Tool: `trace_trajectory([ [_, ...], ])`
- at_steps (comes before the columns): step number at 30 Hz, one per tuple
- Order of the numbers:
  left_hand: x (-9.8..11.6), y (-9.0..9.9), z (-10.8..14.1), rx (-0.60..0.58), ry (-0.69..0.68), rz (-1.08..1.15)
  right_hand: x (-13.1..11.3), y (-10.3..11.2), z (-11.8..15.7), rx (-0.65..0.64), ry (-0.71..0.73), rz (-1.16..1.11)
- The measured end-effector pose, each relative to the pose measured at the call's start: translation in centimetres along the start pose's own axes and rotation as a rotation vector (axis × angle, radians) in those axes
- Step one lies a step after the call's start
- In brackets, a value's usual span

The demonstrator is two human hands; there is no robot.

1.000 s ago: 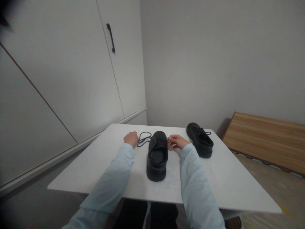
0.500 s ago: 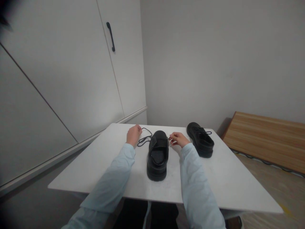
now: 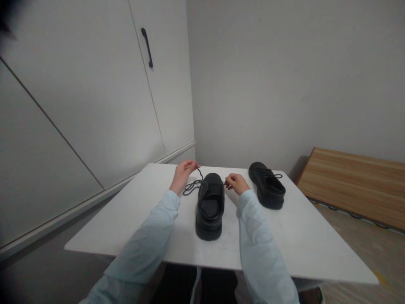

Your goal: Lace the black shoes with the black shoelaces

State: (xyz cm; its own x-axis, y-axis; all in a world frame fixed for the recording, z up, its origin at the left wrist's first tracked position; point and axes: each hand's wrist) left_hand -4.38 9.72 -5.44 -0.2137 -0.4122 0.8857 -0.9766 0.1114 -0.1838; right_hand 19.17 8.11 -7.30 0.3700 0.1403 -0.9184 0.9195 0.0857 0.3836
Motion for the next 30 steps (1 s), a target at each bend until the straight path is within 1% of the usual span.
trace_trajectory([
  [4,0.6,-1.9,1.3,-0.242,0.029,-0.065,0.2,0.1,-0.1,0.028,-0.008,0.064],
  [7,0.4,-3.0,2.1,-0.403,0.07,-0.079,0.5,0.2,-0.3,0.046,-0.015,0.078],
  [9,-0.1,-3.5,2.5,-0.449,0.076,-0.088,0.7,0.4,-0.4,0.062,-0.02,0.086],
  [10,-0.3,-3.5,2.5,-0.454,0.075,-0.093,0.8,0.5,-0.5,0.072,-0.023,0.089],
  [12,-0.5,-3.5,2.5,-0.432,0.07,-0.101,1.0,0.7,-0.5,0.098,-0.029,0.094],
  [18,-0.4,-3.0,2.1,-0.273,0.048,-0.096,1.0,1.7,-0.5,0.221,-0.032,0.08],
  [23,-0.3,-3.0,2.0,-0.182,0.039,-0.09,0.0,2.1,-0.1,0.446,0.04,0.044],
  [25,-0.2,-3.1,2.1,-0.16,0.043,-0.053,-0.7,1.9,0.2,0.521,0.08,0.003],
  [27,-0.2,-3.2,2.1,-0.142,0.056,-0.021,-1.5,1.6,0.5,0.562,0.122,-0.052],
  [30,-0.2,-3.3,2.1,-0.12,0.069,-0.021,-2.8,0.5,1.0,0.551,0.192,-0.071],
])
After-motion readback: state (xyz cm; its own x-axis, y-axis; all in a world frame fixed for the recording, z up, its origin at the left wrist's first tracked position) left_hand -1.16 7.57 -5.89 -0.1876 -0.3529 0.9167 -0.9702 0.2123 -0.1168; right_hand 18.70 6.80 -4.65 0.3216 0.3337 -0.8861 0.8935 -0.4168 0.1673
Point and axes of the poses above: each hand's wrist, its own z-axis away from the middle knuckle, its own y-axis out of the back of the hand, x = y × z, and after that the axes turned 6 degrees about z, right-handed
